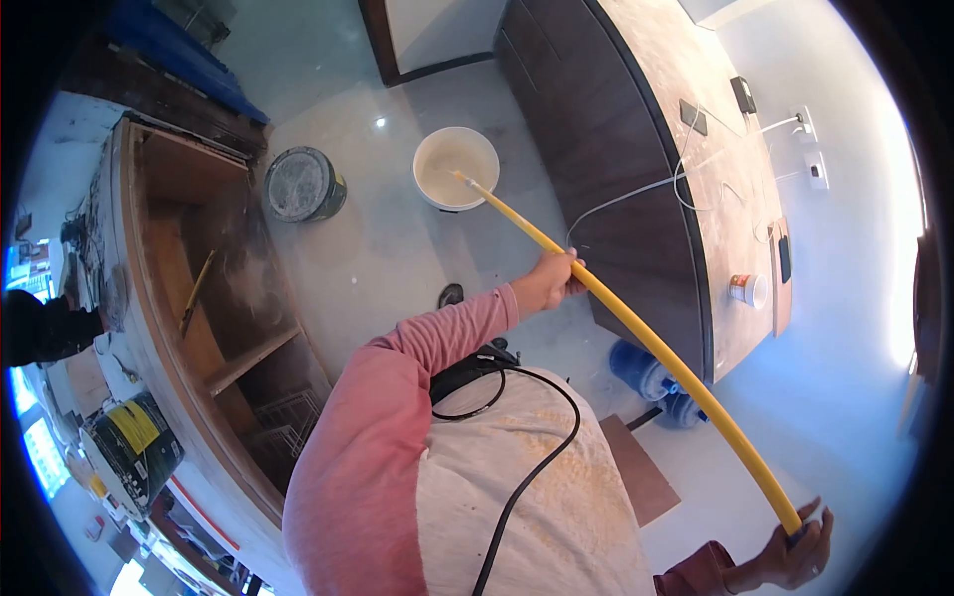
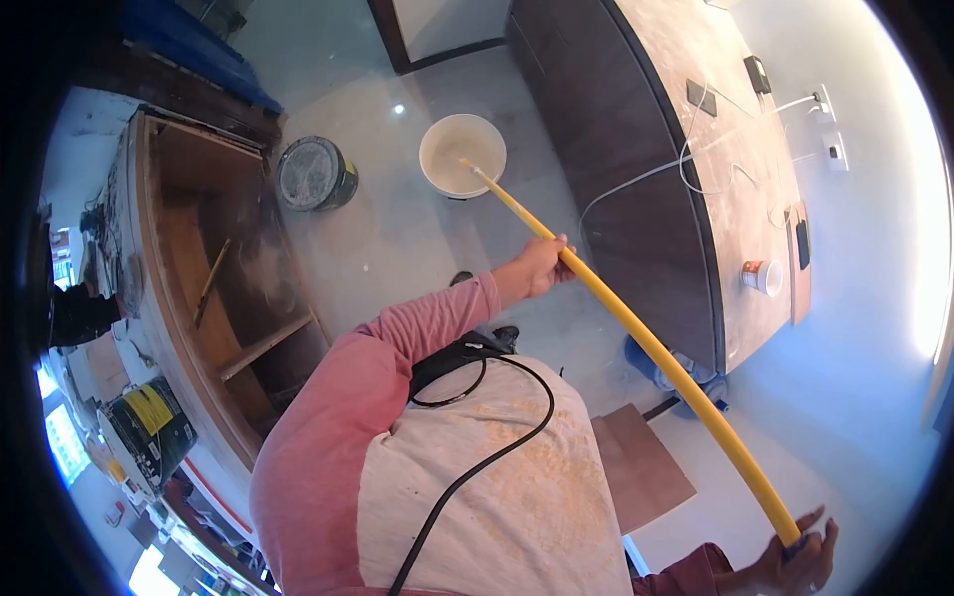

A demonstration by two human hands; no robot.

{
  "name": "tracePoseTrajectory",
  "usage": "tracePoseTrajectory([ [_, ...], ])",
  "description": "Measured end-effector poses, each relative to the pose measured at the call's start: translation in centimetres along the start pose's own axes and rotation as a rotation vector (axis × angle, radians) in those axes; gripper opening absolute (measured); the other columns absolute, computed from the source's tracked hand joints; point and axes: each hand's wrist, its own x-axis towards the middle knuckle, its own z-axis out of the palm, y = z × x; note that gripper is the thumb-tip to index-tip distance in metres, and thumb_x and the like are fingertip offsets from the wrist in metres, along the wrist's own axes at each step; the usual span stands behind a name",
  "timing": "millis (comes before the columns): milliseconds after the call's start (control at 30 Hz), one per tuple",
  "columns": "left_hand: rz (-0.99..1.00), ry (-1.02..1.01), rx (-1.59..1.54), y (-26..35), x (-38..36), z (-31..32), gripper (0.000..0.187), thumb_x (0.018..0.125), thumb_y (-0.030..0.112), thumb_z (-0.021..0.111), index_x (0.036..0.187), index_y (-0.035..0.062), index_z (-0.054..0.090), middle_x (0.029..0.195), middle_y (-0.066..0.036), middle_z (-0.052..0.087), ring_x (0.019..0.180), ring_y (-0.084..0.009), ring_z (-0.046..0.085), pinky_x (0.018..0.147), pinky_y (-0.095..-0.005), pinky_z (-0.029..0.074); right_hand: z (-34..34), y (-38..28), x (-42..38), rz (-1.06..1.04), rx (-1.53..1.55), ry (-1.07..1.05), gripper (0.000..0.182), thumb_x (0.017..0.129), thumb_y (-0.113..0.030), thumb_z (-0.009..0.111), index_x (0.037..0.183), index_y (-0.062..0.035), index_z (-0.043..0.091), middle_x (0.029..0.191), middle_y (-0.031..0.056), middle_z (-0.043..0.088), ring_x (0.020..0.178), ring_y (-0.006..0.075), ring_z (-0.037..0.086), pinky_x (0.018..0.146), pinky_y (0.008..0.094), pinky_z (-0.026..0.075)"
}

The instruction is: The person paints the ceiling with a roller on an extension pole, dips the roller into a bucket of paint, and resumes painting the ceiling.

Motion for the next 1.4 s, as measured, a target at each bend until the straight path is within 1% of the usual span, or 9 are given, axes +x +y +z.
tracePoseTrajectory([
  [33, -0.017, -0.036, 0.001, -0.4, -1.4, 0.7, 0.023, 0.107, 0.027, 0.043, 0.108, 0.0046, 0.049, 0.1, -0.006, 0.057, 0.087, -0.0219, 0.063, 0.08, -0.0396, 0.059, 0.3, 0.1, 1.5, 0.022, -0.094, 0.215, 0.045, 0.087, -0.043, 0.072, 0.056, -0.0206, 0.048, 0.066, -0.0068, 0.068, 0.054, 0.0127, 0.06, 0.053, 0.0318, 0.041],
  [267, -0.116, -0.217, -0.002, -1.5, -9.8, 4.3, 0.019, 0.106, 0.022, 0.043, 0.106, 0.0039, 0.051, 0.103, -0.009, 0.059, 0.096, -0.0261, 0.066, 0.086, -0.0429, 0.059, -3.7, 6.3, -1.2, 0.079, -0.185, 0.26, 0.046, 0.091, -0.043, 0.069, 0.06, -0.0177, 0.046, 0.065, -0.0005, 0.067, 0.058, 0.0167, 0.067, 0.055, 0.0339, 0.043],
  [400, -0.016, -0.195, 0.003, -2.1, -7.7, 3.7, 0.016, 0.105, 0.02, 0.045, 0.105, 0.0051, 0.052, 0.099, -0.008, 0.06, 0.096, -0.0275, 0.067, 0.086, -0.045, 0.059, -1.7, 5.4, -3.9, 0.166, -0.116, 0.135, 0.044, 0.09, -0.043, 0.071, 0.063, -0.015, 0.049, 0.079, 0.0066, 0.071, 0.071, 0.0225, 0.069, 0.059, 0.0375, 0.048],
  [467, -0.049, -0.14, -0.018, -1.8, -3.6, 1.7, 0.015, 0.104, 0.02, 0.048, 0.104, 0.006, 0.052, 0.097, -0.007, 0.061, 0.093, -0.0277, 0.067, 0.084, -0.0449, 0.059, -0.1, 5.0, -7.9, 0.23, -0.046, -0.031, 0.027, 0.079, -0.019, 0.085, 0.069, -0.0087, 0.062, 0.094, 0.0027, 0.076, 0.072, 0.017, 0.067, 0.062, 0.0295, 0.052],
  [633, -0.002, 0.009, -0.015, -0.7, 6.8, -4.9, 0.013, 0.102, 0.021, 0.049, 0.1, 0.0082, 0.052, 0.091, -0.005, 0.061, 0.084, -0.0258, 0.067, 0.075, -0.0424, 0.059, 1.2, -5.6, -4.9, 0.183, 0.01, -0.019, 0.028, 0.077, -0.016, 0.085, 0.067, -0.0121, 0.06, 0.091, -0.0008, 0.075, 0.072, 0.0152, 0.058, 0.064, 0.0276, 0.048],
  [767, -0.012, 0.03, -0.027, -1.0, 7.2, -5.9, 0.012, 0.102, 0.02, 0.046, 0.098, 0.0093, 0.051, 0.088, -0.005, 0.059, 0.076, -0.0231, 0.064, 0.065, -0.04, 0.058, 0.9, -7.0, -4.2, 0.157, 0.037, -0.027, 0.028, 0.077, -0.016, 0.086, 0.067, -0.0121, 0.06, 0.091, -0.003, 0.074, 0.074, 0.0137, 0.053, 0.063, 0.0271, 0.047],
  [1033, -0.121, -0.03, 0.09, -2.2, 4.5, -4.2, 0.013, 0.102, 0.019, 0.045, 0.099, 0.008, 0.051, 0.087, -0.003, 0.058, 0.081, -0.0215, 0.062, 0.072, -0.038, 0.058, 0.0, -3.1, -4.0, 0.071, -0.03, 0.049, 0.029, 0.077, -0.016, 0.086, 0.069, -0.0113, 0.059, 0.089, -0.0003, 0.075, 0.073, 0.0155, 0.056, 0.06, 0.0263, 0.047],
  [1167, -0.107, -0.113, 0.082, -1.7, 2.6, -3.2, 0.014, 0.103, 0.019, 0.044, 0.099, 0.008, 0.051, 0.086, -0.003, 0.058, 0.08, -0.0207, 0.062, 0.071, -0.0382, 0.058, -0.4, -0.9, -4.4, 0.147, -0.048, 0.048, 0.03, 0.076, -0.016, 0.087, 0.07, -0.0115, 0.058, 0.09, 0.0016, 0.075, 0.068, 0.0157, 0.058, 0.061, 0.0276, 0.048],
  [1400, -0.063, -0.004, 0.003, -0.7, 6.1, -6.0, 0.018, 0.104, 0.021, 0.041, 0.099, 0.0072, 0.051, 0.088, -0.004, 0.057, 0.077, -0.0203, 0.062, 0.07, -0.0388, 0.059, -0.2, -7.2, -3.3, 0.111, 0.061, 0.037, 0.028, 0.076, -0.015, 0.087, 0.068, -0.0126, 0.06, 0.088, -0.0026, 0.074, 0.072, 0.0155, 0.054, 0.062, 0.0282, 0.046],
])
